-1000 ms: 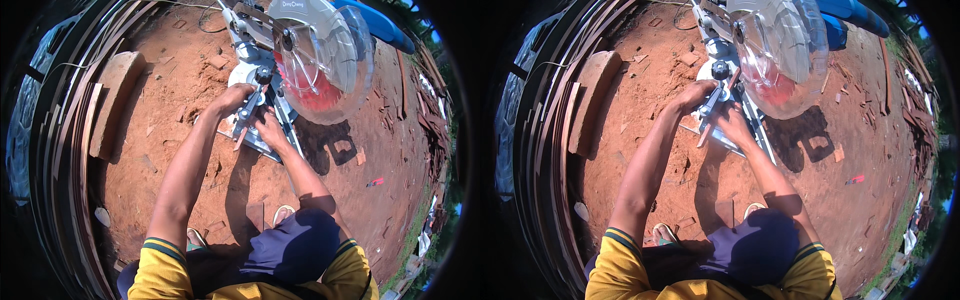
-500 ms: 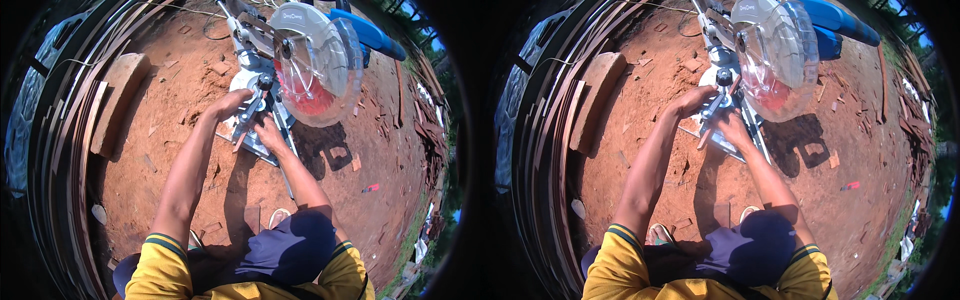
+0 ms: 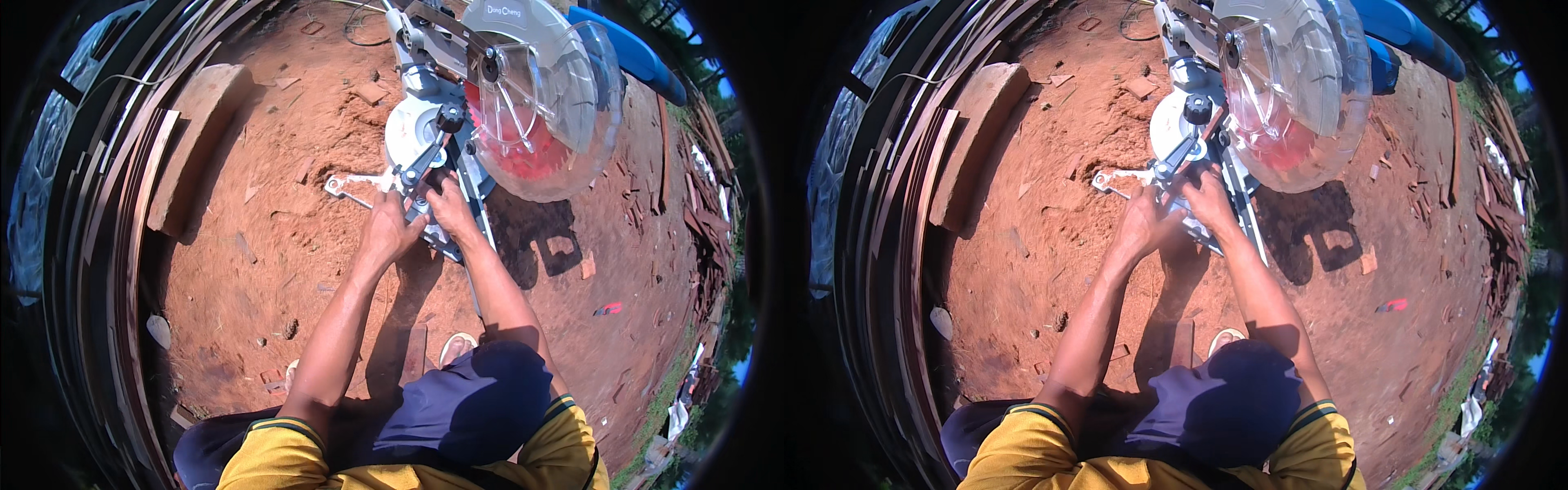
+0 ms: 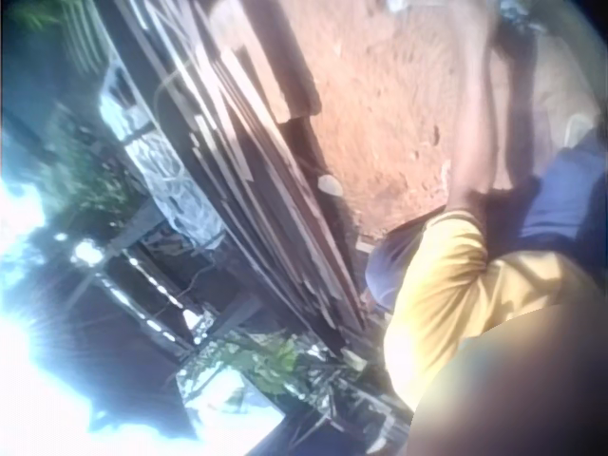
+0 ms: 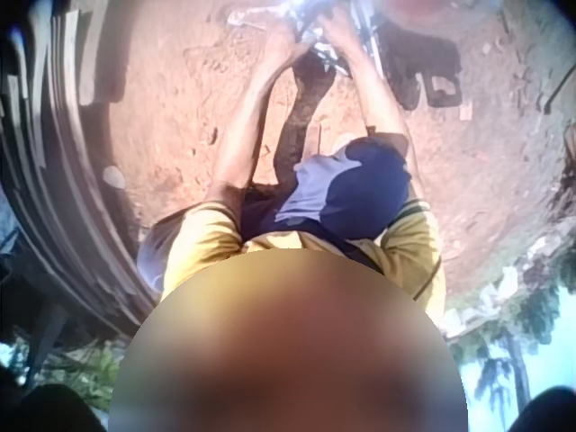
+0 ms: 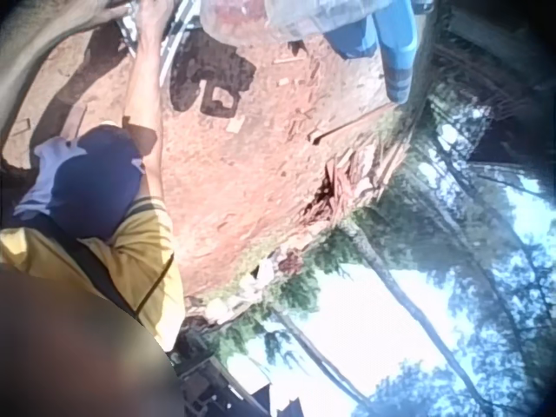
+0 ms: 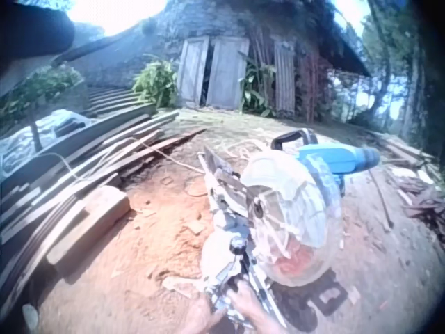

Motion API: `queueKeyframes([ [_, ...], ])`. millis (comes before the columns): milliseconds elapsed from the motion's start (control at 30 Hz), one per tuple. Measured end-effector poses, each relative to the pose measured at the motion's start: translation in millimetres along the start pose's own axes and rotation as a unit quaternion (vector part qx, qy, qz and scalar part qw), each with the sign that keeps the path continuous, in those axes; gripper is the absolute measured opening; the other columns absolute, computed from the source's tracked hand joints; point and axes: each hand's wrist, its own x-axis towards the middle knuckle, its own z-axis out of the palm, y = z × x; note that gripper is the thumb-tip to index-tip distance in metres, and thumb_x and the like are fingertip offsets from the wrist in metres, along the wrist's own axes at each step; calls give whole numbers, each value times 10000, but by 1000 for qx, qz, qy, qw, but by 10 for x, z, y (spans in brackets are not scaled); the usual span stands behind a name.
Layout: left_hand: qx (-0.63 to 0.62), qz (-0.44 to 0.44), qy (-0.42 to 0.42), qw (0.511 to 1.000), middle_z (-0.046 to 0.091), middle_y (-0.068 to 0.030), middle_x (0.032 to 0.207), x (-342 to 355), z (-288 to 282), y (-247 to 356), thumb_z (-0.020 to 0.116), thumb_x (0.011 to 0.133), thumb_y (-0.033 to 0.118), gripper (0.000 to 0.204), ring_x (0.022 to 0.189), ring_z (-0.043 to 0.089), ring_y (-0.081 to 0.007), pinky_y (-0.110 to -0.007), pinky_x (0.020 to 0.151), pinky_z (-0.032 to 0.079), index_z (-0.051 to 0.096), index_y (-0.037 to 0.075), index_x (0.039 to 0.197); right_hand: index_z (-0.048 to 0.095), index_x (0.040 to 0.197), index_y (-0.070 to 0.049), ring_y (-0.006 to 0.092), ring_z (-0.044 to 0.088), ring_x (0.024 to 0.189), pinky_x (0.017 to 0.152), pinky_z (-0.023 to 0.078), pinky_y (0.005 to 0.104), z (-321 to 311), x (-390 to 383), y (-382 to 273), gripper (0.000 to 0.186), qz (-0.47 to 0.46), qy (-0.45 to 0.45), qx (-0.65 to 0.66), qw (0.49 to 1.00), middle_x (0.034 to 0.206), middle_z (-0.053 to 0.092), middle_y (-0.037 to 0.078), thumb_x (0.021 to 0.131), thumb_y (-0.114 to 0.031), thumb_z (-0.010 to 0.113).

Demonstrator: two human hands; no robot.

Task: The person sands a thin wooden strip with sandpaper, then positions it on a miter saw and cuts it. The person repeats the positioning and cutting process on the same strip multiple times.

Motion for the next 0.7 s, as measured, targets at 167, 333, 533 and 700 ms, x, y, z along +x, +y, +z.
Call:
queueKeyframes([
  [167, 69, -24, 66, 995, 631, -325, 1047, 132, 261, 5, 628, 973, 168, 314, 908, 710, -496, -544, 780, 601, 500, -81, 1115, 704, 1166, -5, 392, 535, 1225, 1083, 397, 471, 4, 29, -55, 356, -54, 30, -77, 995, 1211, 682, 226, 914, -247, 635],
  [333, 146, -29, 67, 987, 673, -315, 932, 170, 376, -25, 564, 966, 73, 186, 763, 750, -434, -482, 646, 635, 492, -69, 1062, 716, 1113, 3, 391, 543, 1200, 1090, 373, 473, -51, 23, -9, 333, -68, -2, -75, 995, 1173, 709, 210, 901, -237, 624],
  [533, 168, 4, 102, 981, 686, -288, 876, 149, 360, -24, 603, 937, 62, 205, 701, 754, -402, -437, 580, 636, 492, -69, 1049, 695, 1161, 2, 364, 580, 1121, 1017, 426, 446, -32, 49, 14, 389, -69, 17, -103, 992, 1135, 665, 206, 923, -306, 671],
  [700, 149, 2, 101, 984, 678, -302, 882, 137, 359, -20, 597, 931, 39, 182, 712, 754, -416, -439, 586, 638, 497, -69, 1038, 562, 1409, 90, 403, 603, 1306, 1098, 462, 412, -433, -550, -1258, 651, -97, -176, -306, 931, 1394, 608, 311, 916, -301, 727],
])
